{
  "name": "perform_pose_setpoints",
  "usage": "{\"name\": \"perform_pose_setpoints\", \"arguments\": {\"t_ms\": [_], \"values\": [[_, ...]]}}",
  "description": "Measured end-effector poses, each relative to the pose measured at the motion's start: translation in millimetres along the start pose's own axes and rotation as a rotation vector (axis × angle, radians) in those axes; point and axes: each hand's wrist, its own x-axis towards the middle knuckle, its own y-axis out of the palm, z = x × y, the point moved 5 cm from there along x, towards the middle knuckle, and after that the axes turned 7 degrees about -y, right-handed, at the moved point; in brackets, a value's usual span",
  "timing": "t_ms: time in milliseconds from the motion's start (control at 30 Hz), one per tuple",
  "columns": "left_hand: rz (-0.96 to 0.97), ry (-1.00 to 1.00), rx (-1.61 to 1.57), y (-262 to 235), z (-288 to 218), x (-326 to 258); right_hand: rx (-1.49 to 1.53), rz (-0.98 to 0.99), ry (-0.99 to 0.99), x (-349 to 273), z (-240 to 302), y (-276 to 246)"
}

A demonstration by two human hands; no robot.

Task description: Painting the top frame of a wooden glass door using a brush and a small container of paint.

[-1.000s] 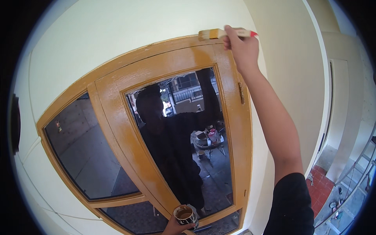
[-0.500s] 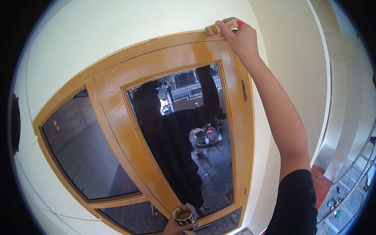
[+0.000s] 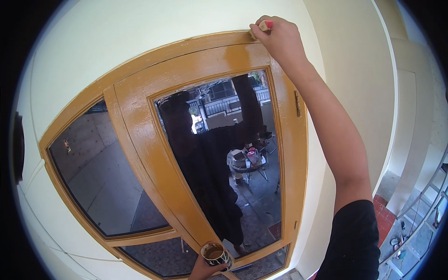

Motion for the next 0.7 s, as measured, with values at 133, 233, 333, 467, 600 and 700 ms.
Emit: {"name": "perform_pose_setpoints", "arguments": {"t_ms": [133,233,333,467,600,700], "values": [[-0.012,-0.015,-0.004,-4,2,-1,-0.051,0.025,-0.032,3,7,8],[-0.023,-0.041,-0.001,-6,-1,-3,-0.032,0.032,0.002,3,10,9],[-0.027,-0.038,0.0,-8,4,-2,0.023,0.012,0.081,5,0,0],[-0.028,-0.02,-0.039,-9,8,-2,0.022,-0.04,0.18,5,-24,-14],[-0.028,-0.034,0.001,-10,8,-1,-0.04,-0.01,0.108,5,-24,-5],[-0.016,-0.045,-0.021,-10,11,1,-0.002,0.004,0.052,3,-8,4]]}}
